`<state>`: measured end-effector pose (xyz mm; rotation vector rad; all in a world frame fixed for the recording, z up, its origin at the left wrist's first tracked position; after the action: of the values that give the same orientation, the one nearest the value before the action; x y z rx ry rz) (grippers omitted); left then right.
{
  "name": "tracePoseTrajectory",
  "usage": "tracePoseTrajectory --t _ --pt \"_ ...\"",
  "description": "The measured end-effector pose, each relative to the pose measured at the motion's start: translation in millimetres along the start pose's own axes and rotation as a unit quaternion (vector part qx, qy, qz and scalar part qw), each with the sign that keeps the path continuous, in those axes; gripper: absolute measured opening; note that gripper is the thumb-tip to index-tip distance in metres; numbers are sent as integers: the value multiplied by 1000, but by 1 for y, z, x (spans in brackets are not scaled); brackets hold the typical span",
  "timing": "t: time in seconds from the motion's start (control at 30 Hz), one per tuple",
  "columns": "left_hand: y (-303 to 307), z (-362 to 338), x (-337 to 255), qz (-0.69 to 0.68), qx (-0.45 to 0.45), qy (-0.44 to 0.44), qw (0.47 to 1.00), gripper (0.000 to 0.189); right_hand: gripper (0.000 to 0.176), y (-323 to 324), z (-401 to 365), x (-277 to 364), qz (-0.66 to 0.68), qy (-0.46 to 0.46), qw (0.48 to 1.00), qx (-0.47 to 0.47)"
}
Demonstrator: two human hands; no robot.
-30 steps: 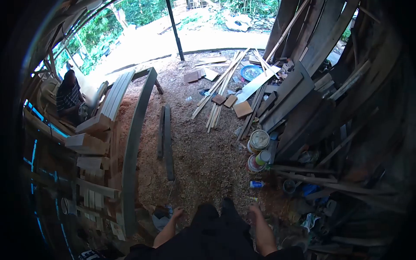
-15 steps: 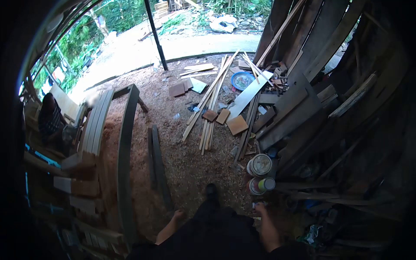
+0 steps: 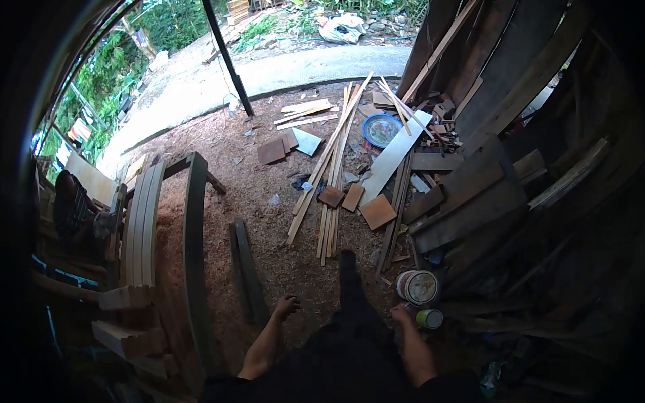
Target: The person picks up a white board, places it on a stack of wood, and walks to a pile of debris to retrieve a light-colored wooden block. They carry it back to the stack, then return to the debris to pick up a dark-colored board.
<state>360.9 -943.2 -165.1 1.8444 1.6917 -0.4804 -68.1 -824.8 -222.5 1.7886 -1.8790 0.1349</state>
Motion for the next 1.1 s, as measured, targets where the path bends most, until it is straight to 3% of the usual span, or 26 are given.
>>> tracePoseTrajectory --t 0.07,0.1,0.3,0.43,0.5,0.57,0.73,0.9,0.97,1.1 --pt "3 19 -19 6 -4 18 1000 32 22 -5 39 23 -89 79 993 1" --pt "4 30 -26 8 -6 34 999 33 24 -8 40 49 -52 42 998 15" --pt "11 67 -97 58 -43 111 991 32 22 -18 109 162 -88 48 995 7" --pt "5 100 -169 98 -57 106 988 31 22 -11 87 303 -65 31 997 -16" --pt "1 121 -203 77 -63 85 991 31 22 -12 104 326 -60 34 997 -29" --pt "-3 151 -238 68 -69 69 993 31 22 -16 131 360 -87 119 988 -39" --pt "-4 209 -321 63 -82 46 994 32 23 -26 150 428 -55 78 995 -37" --pt "20 297 -359 79 -39 67 994 32 23 -38 176 473 -58 32 995 -68" --pt "34 332 -384 113 -24 122 986 33 23 -45 194 484 -47 24 994 -93" --pt "50 385 -462 222 10 131 966 29 23 -66 217 507 159 -69 977 -124"
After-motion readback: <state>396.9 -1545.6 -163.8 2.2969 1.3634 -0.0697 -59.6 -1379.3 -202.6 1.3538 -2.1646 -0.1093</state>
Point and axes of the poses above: each hand's wrist, its own z-axis towards the middle knuckle, its own y-axis out of the back of the hand, x = y × z, the point moved 1 cm from there along z, towards the middle knuckle, and after that the axes turned 10 degrees about -x, right-handed, at the moved point
